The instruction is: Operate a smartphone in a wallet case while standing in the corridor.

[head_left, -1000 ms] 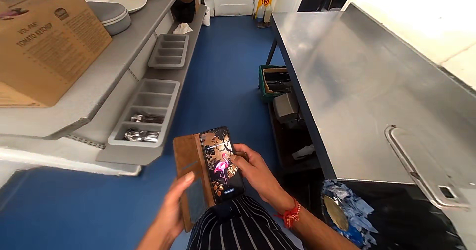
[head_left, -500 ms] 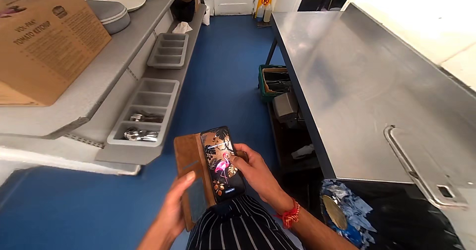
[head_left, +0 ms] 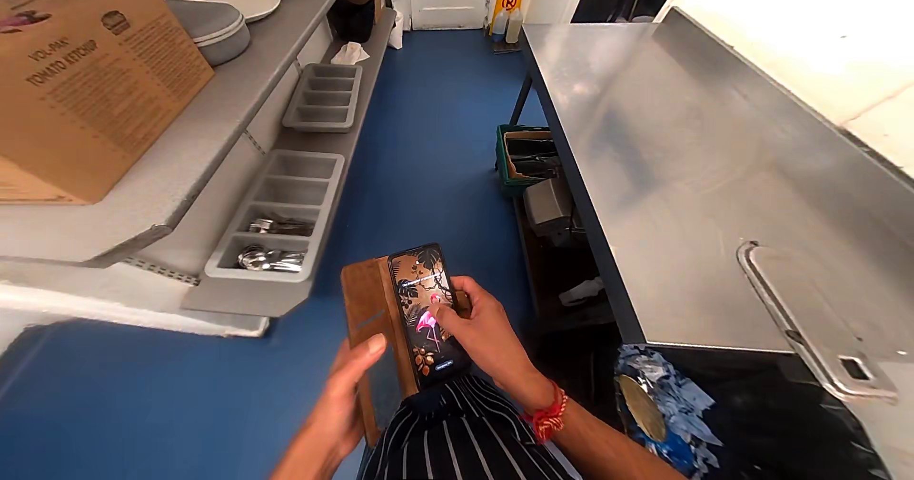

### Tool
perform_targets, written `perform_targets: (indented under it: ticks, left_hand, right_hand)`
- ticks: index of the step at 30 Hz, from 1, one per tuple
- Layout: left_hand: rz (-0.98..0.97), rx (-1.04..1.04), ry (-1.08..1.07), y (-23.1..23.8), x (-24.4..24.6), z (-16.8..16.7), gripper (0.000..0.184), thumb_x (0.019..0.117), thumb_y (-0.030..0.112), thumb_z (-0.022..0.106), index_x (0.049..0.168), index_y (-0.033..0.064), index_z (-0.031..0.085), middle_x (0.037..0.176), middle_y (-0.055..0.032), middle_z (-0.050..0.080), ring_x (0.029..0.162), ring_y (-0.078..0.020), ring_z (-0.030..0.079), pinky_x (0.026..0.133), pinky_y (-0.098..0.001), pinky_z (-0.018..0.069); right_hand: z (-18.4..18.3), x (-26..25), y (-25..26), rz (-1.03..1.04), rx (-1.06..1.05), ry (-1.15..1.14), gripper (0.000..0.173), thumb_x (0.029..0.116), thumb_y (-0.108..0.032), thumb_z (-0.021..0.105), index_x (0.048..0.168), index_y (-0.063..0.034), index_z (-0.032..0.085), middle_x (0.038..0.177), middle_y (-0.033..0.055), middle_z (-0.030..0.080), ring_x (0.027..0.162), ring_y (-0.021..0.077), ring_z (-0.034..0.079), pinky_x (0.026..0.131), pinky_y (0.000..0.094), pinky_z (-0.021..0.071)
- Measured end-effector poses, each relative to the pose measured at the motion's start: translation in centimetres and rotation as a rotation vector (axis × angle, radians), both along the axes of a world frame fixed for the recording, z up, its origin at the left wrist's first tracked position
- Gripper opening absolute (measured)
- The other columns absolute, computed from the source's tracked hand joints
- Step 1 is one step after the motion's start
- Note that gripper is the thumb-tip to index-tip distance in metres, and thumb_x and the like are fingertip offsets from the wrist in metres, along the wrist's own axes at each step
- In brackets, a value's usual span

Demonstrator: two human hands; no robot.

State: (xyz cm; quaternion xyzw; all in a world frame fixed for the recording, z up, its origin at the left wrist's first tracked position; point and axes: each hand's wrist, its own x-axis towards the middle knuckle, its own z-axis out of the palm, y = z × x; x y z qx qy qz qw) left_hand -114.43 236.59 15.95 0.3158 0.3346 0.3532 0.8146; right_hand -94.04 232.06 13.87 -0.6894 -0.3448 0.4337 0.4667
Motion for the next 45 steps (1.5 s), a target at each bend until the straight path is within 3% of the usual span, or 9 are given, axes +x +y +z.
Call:
perform_targets:
  ticks: [6, 12, 20, 27, 29, 33, 43, 45]
  left_hand:
    - [-0.004, 0.038, 0.081, -0.1, 0.3, 0.1, 0.080, 0.0667, 0.049, 0.090, 0.124, 0.0046, 0.055, 0.100, -0.0067, 0.075, 0.090, -0.0160, 0.075, 0.080, -0.0353, 0.0642]
    - [-0.013, 0.059, 0.078, -0.1, 0.3, 0.2, 0.080, 0.0685, 0.049, 0.090, 0.125, 0.0049, 0.054, 0.101, -0.0063, 0.075, 0.092, -0.0157, 0.075, 0.082, -0.0346, 0.0639]
    - [0.011, -0.001, 0.073, 0.2, -0.3, 0.2, 0.087, 0.0652, 0.050, 0.091, 0.128, 0.0043, 0.051, 0.100, -0.0084, 0.075, 0.090, -0.0177, 0.075, 0.079, -0.0367, 0.0648]
    - [0.013, -0.008, 0.022, 0.4, -0.7, 0.0, 0.077, 0.0662, 0.048, 0.091, 0.122, 0.0062, 0.058, 0.098, -0.0091, 0.076, 0.088, -0.0186, 0.076, 0.079, -0.0378, 0.0647]
    - [0.026, -0.011, 0.012, 0.5, -0.8, 0.1, 0.075, 0.0662, 0.047, 0.091, 0.120, 0.0070, 0.058, 0.097, -0.0085, 0.076, 0.087, -0.0181, 0.076, 0.078, -0.0372, 0.0649]
    - [0.043, -0.024, -0.001, 0.5, -0.9, 0.2, 0.072, 0.0680, 0.046, 0.090, 0.120, 0.0075, 0.059, 0.098, -0.0087, 0.076, 0.087, -0.0185, 0.076, 0.077, -0.0376, 0.0651]
    - [0.040, -0.030, -0.020, 0.3, -1.1, 0.5, 0.062, 0.0709, 0.044, 0.088, 0.117, 0.0100, 0.063, 0.097, -0.0080, 0.077, 0.087, -0.0179, 0.076, 0.077, -0.0376, 0.0650]
    - [0.037, -0.031, -0.041, 0.3, -1.1, 0.5, 0.060, 0.0717, 0.043, 0.088, 0.116, 0.0102, 0.064, 0.098, -0.0083, 0.077, 0.088, -0.0181, 0.077, 0.078, -0.0377, 0.0648]
  right_hand:
    - [0.9, -0.8, 0.4, 0.018, -0.121, -0.163, 0.066, 0.0810, -0.051, 0.075, 0.132, -0.0121, 0.058, 0.106, 0.0019, 0.072, 0.095, 0.0117, 0.070, 0.082, 0.0349, 0.0583]
    - [0.7, -1.1, 0.5, 0.030, -0.135, -0.214, 0.073, 0.0787, -0.058, 0.075, 0.132, -0.0117, 0.057, 0.105, 0.0017, 0.072, 0.094, 0.0113, 0.070, 0.082, 0.0349, 0.0578]
    - [1.3, 0.0, -0.1, 0.280, -0.156, -0.171, 0.102, 0.0698, -0.044, 0.086, 0.153, -0.0119, 0.036, 0.129, 0.0066, 0.065, 0.117, 0.0137, 0.065, 0.099, 0.0355, 0.0549]
    - [1.0, 0.0, -0.3, 0.310, -0.114, -0.144, 0.109, 0.0675, -0.042, 0.089, 0.156, -0.0112, 0.032, 0.135, 0.0061, 0.062, 0.122, 0.0118, 0.062, 0.103, 0.0329, 0.0531]
    - [0.7, 0.2, -0.5, 0.296, -0.045, -0.048, 0.105, 0.0706, -0.041, 0.088, 0.155, -0.0107, 0.033, 0.134, 0.0046, 0.064, 0.119, 0.0100, 0.064, 0.100, 0.0311, 0.0561]
    - [0.9, 0.4, -0.6, 0.258, 0.019, 0.108, 0.081, 0.0840, -0.034, 0.079, 0.151, -0.0083, 0.041, 0.129, 0.0065, 0.067, 0.110, 0.0142, 0.070, 0.093, 0.0339, 0.0613]
    - [0.5, 0.5, -0.8, 0.200, 0.081, 0.064, 0.048, 0.1005, -0.034, 0.058, 0.141, -0.0076, 0.056, 0.120, 0.0052, 0.070, 0.108, 0.0124, 0.068, 0.092, 0.0322, 0.0576]
    - [0.6, 0.6, -0.8, 0.185, 0.078, 0.035, 0.045, 0.1027, -0.035, 0.052, 0.139, -0.0090, 0.058, 0.115, 0.0046, 0.070, 0.102, 0.0118, 0.068, 0.086, 0.0319, 0.0572]
